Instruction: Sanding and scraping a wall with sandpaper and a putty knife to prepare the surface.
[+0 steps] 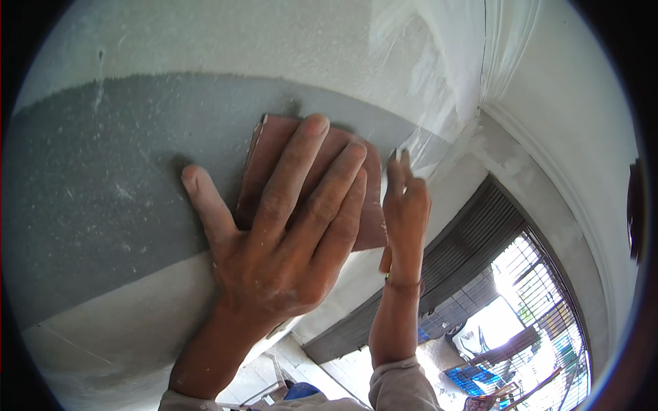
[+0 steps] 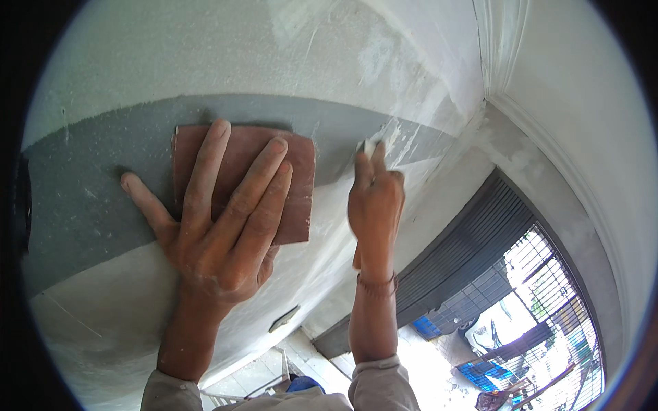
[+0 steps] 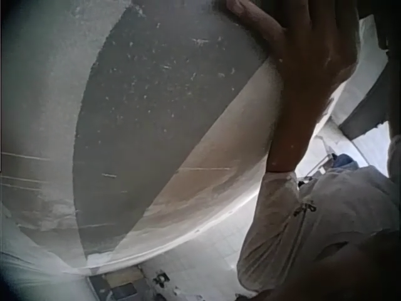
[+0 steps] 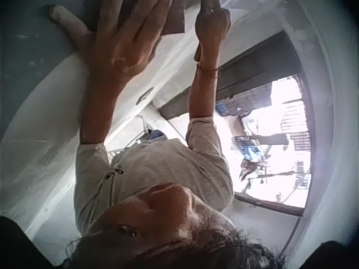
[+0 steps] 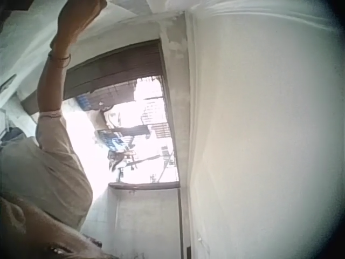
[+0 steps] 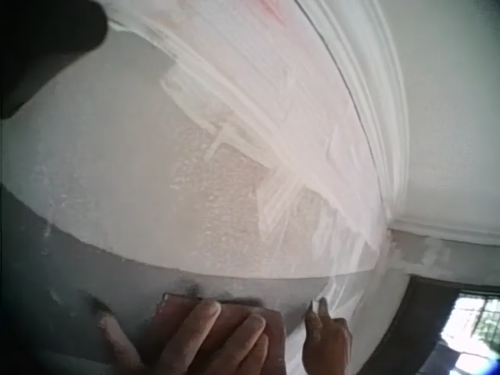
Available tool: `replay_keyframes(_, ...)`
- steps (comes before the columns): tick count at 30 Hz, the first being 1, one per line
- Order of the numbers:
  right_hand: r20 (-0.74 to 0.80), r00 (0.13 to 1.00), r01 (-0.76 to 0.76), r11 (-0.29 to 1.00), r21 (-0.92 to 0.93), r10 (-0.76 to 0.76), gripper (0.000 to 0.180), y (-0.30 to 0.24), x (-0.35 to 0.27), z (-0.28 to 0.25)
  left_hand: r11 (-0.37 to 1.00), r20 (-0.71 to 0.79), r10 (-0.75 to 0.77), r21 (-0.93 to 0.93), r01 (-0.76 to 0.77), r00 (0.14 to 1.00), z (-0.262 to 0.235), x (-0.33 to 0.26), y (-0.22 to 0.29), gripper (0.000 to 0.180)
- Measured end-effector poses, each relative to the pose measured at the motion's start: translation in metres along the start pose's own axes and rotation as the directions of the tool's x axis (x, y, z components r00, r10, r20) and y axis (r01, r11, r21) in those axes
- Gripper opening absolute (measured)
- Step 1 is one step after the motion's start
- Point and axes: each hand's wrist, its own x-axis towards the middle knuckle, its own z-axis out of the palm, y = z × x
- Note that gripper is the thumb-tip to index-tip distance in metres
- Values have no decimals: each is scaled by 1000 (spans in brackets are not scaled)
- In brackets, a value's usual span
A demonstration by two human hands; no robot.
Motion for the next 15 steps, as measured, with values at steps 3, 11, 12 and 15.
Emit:
replay_keyframes(3,-24,999,-21,997,79,23,46,-4,-1,0,1000,-55,-8,-14,7,998,5,-1,2,22)
replay_keyframes(11,-92,996,23,998,63,-17,45,-3,11,2,1000,-45,15,8,-15,999,4,-1,0,23)
replay_keyframes(12,-43,998,36,999,15,-35,45,2,1,4,1000,-34,13,26,-12,999,5,-1,-1,23)
replay_keyframes(15,-80,997,15,1000,21,-14,46,0,6,2,999,-47,23,33,-22,999,4,0,-2,24)
